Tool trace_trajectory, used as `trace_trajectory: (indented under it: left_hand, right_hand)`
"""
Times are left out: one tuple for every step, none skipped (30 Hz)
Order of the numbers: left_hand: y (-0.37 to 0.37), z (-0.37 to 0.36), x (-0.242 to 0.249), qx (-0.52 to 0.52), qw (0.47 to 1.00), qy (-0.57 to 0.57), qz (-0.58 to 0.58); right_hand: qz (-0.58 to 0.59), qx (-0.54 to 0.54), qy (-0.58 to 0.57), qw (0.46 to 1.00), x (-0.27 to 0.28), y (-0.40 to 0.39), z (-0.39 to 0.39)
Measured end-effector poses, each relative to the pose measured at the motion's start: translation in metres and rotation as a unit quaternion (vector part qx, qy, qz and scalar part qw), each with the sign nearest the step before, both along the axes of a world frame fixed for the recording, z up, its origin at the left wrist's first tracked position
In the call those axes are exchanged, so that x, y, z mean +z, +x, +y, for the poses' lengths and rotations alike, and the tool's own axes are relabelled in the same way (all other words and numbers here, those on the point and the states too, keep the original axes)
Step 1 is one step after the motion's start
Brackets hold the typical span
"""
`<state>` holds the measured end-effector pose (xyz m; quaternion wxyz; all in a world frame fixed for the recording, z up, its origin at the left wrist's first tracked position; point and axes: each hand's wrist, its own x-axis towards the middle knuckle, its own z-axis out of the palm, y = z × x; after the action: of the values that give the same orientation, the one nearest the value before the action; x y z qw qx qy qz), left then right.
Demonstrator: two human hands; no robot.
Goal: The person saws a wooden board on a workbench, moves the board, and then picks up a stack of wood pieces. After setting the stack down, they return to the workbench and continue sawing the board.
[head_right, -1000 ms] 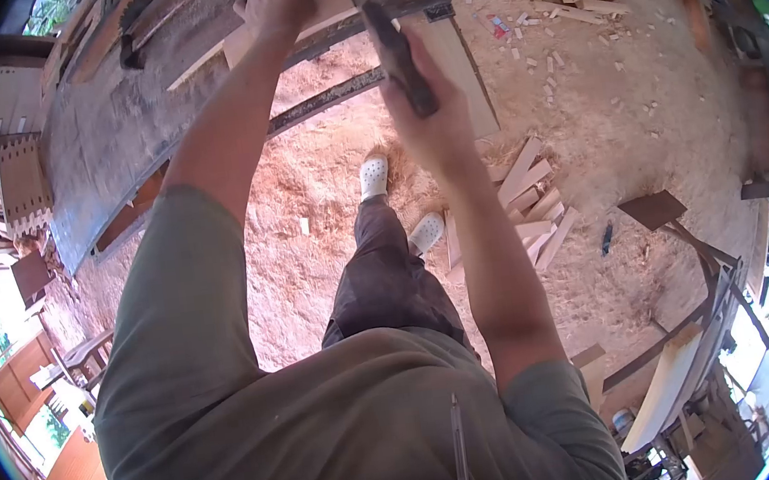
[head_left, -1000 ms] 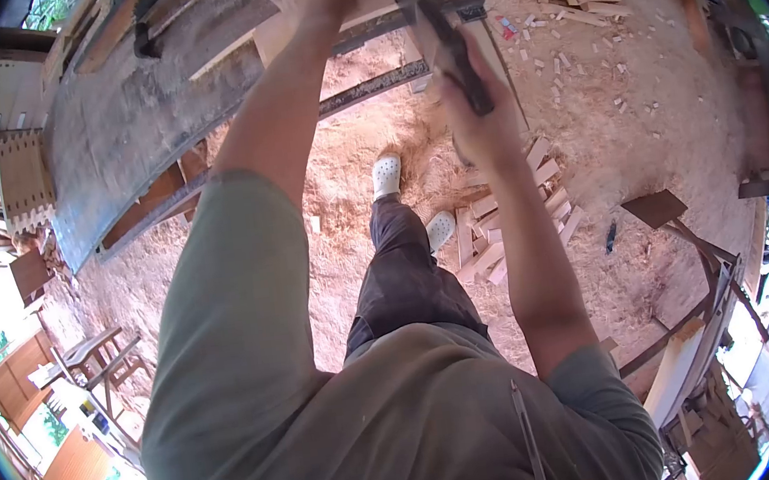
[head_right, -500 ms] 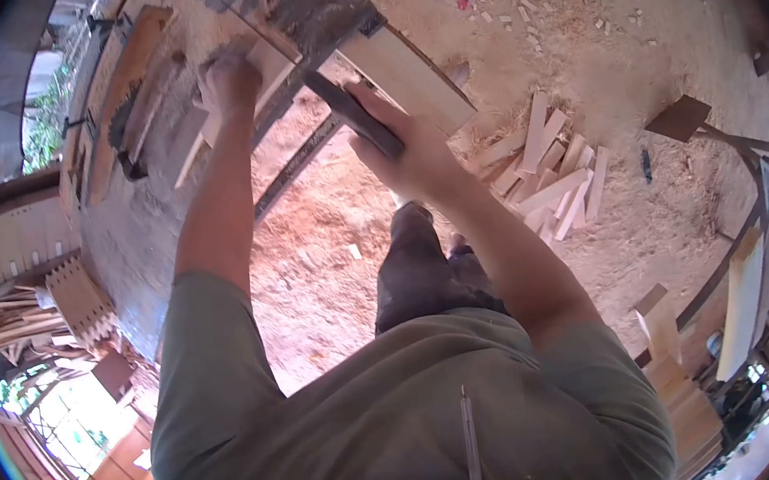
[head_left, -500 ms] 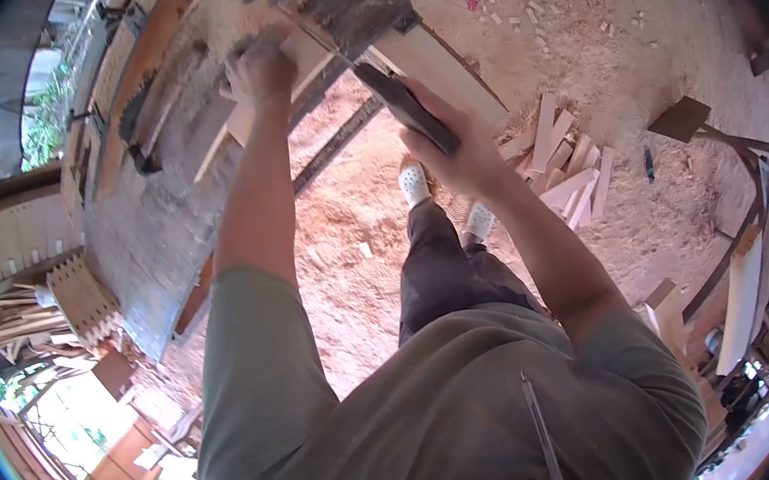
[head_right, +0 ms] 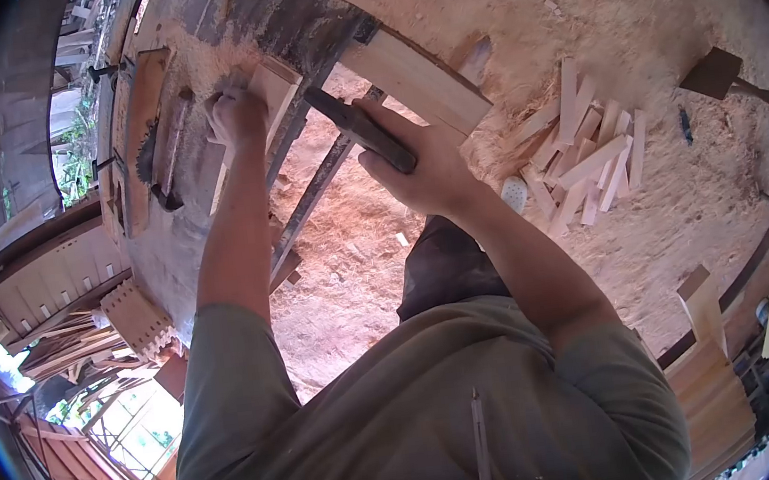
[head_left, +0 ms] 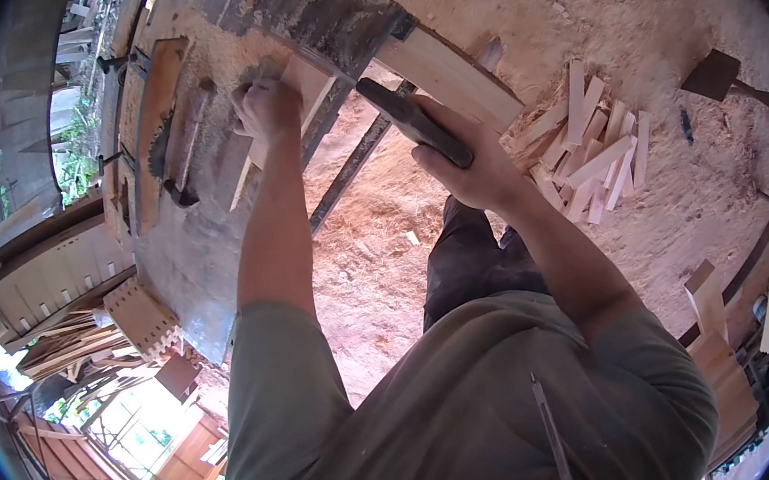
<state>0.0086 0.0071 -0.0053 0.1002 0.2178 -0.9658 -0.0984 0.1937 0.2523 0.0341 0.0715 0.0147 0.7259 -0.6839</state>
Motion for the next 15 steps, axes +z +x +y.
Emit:
trace_trajectory:
  left_hand:
    - [-0.001, 0.0, -0.002, 0.007, 1.0, 0.002, 0.007]
    - [-0.001, 0.0, -0.003, 0.014, 1.0, 0.005, 0.014]
    - [0.0, 0.0, -0.003, 0.016, 1.0, 0.003, 0.013]
    - [0.0, 0.0, -0.002, 0.013, 1.0, 0.007, 0.01]
    - [0.001, 0.001, -0.001, 0.011, 1.0, 0.012, 0.007]
    - [0.001, -0.001, -0.004, 0.014, 1.0, 0.011, 0.006]
    - [0.002, -0.002, -0.007, 0.015, 1.0, 0.005, 0.013]
    - [0.0, -0.004, -0.01, 0.016, 1.0, -0.001, 0.022]
    - [-0.001, -0.001, -0.007, 0.021, 0.999, 0.0, 0.026]
    - [0.002, 0.002, -0.004, 0.01, 1.0, -0.006, 0.017]
    - [0.003, 0.003, -0.001, -0.001, 1.0, -0.011, 0.01]
    - [0.003, 0.003, 0.0, -0.008, 1.0, -0.012, 0.002]
    - [0.005, 0.003, 0.002, -0.007, 1.0, -0.01, 0.003]
    - [0.006, 0.006, 0.007, -0.005, 1.0, 0.003, -0.006]
    - [0.006, 0.01, 0.011, -0.006, 1.0, 0.017, -0.013]
  right_hand:
    - [-0.003, 0.0, -0.004, 1.0, 0.001, 0.002, 0.001]
    - [-0.002, 0.008, -0.006, 1.0, 0.003, 0.006, 0.003]
    - [-0.002, 0.015, -0.009, 1.0, 0.005, 0.011, 0.005]
    - [-0.003, 0.017, -0.01, 1.0, 0.007, 0.019, 0.009]
    - [0.001, 0.015, -0.006, 1.0, 0.01, 0.029, 0.015]
    - [0.006, 0.013, -0.002, 1.0, 0.013, 0.039, 0.021]
    - [0.006, 0.017, -0.002, 1.0, 0.02, 0.049, 0.027]
    - [0.003, 0.013, -0.016, 1.0, 0.027, 0.055, 0.034]
    - [0.002, 0.01, -0.03, 1.0, 0.031, 0.054, 0.037]
    - [0.004, 0.015, -0.03, 0.999, 0.029, 0.049, 0.036]
    - [-0.004, 0.022, -0.025, 0.999, 0.023, 0.042, 0.033]
    - [-0.014, 0.028, -0.019, 0.999, 0.015, 0.034, 0.03]
    - [0.021, 0.017, -0.005, 1.0, 0.0, 0.01, 0.013]
    - [0.058, 0.005, 0.012, 0.998, -0.011, -0.022, -0.009]
    - [0.016, 0.026, 0.011, 0.999, 0.002, -0.048, -0.022]
